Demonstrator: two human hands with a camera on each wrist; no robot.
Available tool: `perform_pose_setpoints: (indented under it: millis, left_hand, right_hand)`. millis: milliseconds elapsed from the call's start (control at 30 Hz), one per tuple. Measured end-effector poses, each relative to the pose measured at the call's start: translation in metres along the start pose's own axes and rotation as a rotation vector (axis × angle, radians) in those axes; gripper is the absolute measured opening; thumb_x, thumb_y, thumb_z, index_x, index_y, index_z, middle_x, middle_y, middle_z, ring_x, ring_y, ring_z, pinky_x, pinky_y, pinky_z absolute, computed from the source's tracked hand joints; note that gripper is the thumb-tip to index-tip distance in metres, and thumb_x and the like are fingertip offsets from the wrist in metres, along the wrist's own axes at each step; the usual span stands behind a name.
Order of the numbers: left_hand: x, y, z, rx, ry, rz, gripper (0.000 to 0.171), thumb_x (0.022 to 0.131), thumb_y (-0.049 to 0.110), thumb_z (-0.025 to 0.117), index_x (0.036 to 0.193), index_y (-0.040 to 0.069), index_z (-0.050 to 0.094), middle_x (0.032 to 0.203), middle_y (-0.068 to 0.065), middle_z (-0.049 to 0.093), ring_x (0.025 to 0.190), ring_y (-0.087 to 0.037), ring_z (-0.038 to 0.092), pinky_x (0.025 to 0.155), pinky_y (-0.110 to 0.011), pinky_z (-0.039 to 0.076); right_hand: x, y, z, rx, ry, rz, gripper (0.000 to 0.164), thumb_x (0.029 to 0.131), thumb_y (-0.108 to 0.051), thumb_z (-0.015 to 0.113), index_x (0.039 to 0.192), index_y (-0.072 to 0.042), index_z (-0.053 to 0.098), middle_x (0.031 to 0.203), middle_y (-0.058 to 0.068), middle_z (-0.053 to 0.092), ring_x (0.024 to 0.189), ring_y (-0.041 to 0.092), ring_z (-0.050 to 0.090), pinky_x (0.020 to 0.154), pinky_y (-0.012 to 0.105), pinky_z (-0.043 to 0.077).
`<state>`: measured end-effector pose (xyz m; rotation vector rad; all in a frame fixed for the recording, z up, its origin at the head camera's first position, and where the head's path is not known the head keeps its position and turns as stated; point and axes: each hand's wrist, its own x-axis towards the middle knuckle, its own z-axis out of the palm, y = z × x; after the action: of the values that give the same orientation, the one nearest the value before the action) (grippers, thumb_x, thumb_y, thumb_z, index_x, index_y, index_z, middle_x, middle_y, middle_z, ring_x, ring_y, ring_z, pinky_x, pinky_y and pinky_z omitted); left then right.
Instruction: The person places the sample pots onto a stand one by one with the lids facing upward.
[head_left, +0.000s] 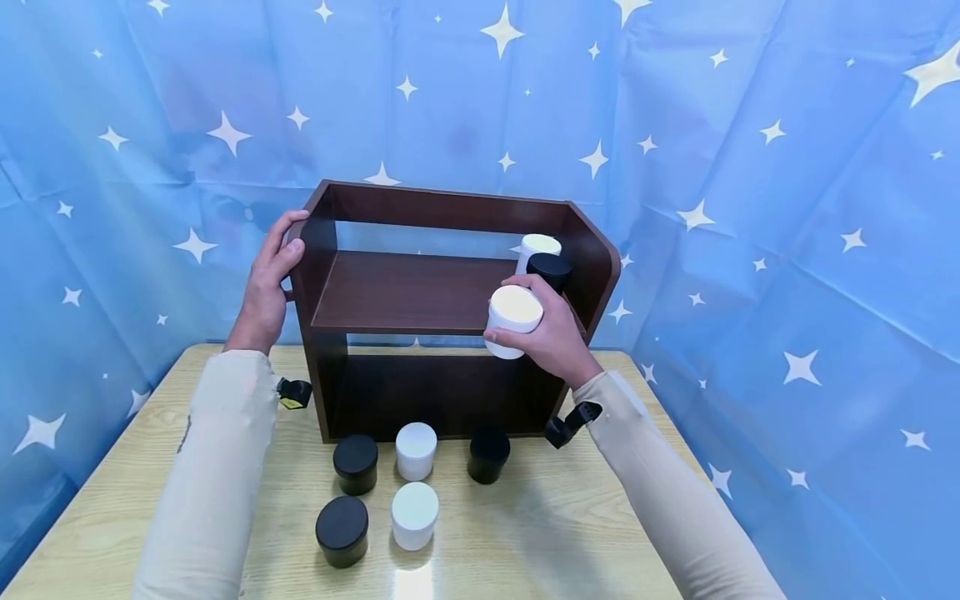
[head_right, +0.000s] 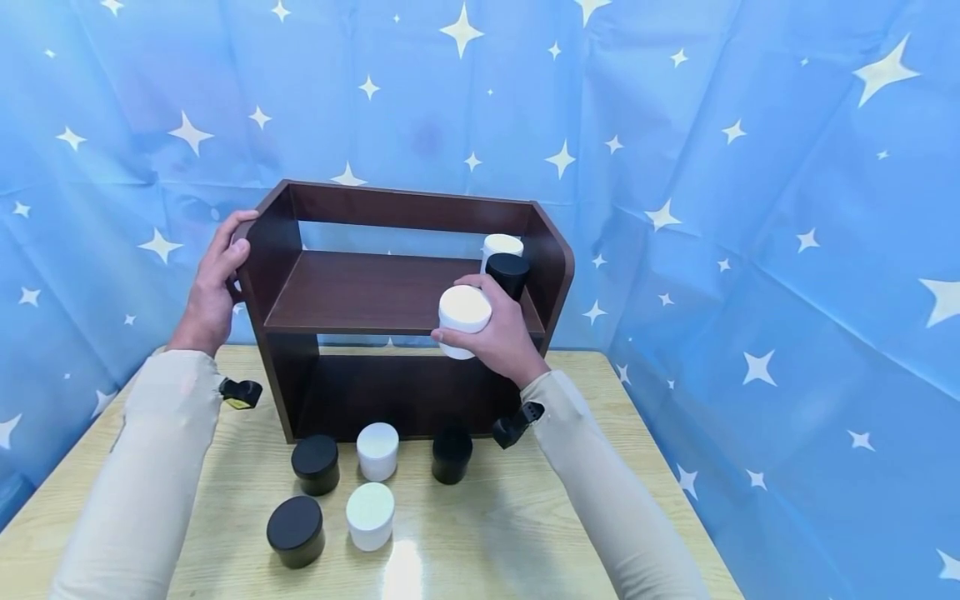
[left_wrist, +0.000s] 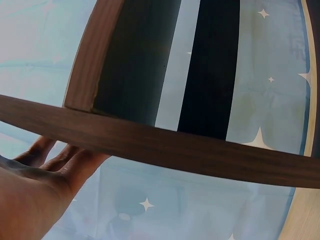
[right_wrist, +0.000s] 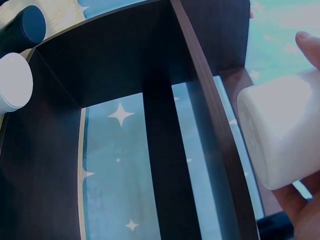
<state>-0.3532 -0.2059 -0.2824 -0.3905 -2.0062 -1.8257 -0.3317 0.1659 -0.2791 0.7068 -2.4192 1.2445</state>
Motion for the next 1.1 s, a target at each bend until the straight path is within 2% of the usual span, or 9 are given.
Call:
perform_pose_setpoints:
  millis: [433, 733, 1100]
  left_hand:
    - [-0.001, 0.0, 0.001, 0.006, 0.002, -0.013, 0.047, 0.102, 0.054, 0.036, 0.148, 0.046, 0.038, 0.161, 0.001, 0.03, 0.137, -0.027, 0.032, 0.112, -0.074, 0.022]
    - [-0.005, 0.001, -0.001, -0.01, 0.015, -0.012, 0.048, 0.102, 0.053, 0.037, 0.149, 0.044, 0.039, 0.158, 0.0, 0.034, 0.131, -0.022, 0.036, 0.108, -0.069, 0.028]
    - [-0.001, 0.0, 0.001, 0.011, 0.011, -0.016, 0.047, 0.102, 0.054, 0.036, 0.149, 0.045, 0.038, 0.161, 0.001, 0.031, 0.135, -0.024, 0.033, 0.111, -0.074, 0.024]
  right_hand:
    - [0.008, 0.001, 0.006, 0.032, -0.003, 0.001, 0.069, 0.075, -0.023, 0.089, 0.132, -0.016, 0.051, 0.13, 0.008, 0.058, 0.112, 0.028, 0.054, 0.092, 0.053, 0.052]
    - [0.014, 0.007, 0.013, 0.043, 0.01, -0.002, 0.067, 0.076, -0.023, 0.087, 0.132, -0.014, 0.051, 0.129, 0.01, 0.058, 0.112, 0.028, 0.054, 0.093, 0.052, 0.052]
    - [0.021, 0.009, 0.01, 0.036, 0.031, 0.031, 0.065, 0.079, -0.026, 0.086, 0.132, -0.014, 0.05, 0.129, 0.01, 0.058, 0.111, 0.03, 0.055, 0.091, 0.052, 0.054]
